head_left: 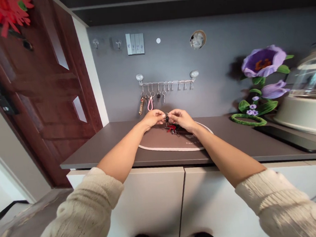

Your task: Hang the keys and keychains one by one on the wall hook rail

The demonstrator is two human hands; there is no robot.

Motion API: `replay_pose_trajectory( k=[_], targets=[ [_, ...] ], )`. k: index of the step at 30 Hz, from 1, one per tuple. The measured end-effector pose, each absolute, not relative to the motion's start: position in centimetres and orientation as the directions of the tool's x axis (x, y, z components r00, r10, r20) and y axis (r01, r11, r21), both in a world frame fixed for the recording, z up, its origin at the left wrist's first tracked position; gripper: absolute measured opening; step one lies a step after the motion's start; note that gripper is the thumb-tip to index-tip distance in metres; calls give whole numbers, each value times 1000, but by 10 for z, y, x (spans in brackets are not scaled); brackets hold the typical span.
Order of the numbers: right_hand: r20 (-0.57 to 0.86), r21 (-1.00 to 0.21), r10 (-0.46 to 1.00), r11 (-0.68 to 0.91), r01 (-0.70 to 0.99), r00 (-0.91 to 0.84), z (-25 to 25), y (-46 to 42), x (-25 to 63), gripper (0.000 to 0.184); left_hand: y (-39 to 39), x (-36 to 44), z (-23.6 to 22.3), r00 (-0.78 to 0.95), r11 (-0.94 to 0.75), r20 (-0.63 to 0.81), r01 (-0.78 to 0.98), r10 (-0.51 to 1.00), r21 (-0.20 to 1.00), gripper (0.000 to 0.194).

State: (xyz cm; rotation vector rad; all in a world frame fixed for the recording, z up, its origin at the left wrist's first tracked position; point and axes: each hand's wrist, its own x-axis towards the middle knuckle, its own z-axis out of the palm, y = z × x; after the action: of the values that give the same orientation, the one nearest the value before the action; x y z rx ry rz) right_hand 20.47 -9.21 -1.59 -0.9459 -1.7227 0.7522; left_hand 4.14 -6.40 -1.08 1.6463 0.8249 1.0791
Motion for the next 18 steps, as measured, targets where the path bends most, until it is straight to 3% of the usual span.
replay_pose_trajectory(
  k=[8,14,18],
  targets=[
    [450,-866,883,468,175,-132,-20,-88,207,26,-64,43,-11,357,-341,302,52,884,939,5],
    [435,-886,899,438,149,-57,-19,-85,208,27,-61,46,-16,274,-328,266,211,924,921,3],
    [452,-881,892,446,156,-1,-16,-80,206,26,-60,47,-19,272,-402,327,301,905,865,5]
  ],
)
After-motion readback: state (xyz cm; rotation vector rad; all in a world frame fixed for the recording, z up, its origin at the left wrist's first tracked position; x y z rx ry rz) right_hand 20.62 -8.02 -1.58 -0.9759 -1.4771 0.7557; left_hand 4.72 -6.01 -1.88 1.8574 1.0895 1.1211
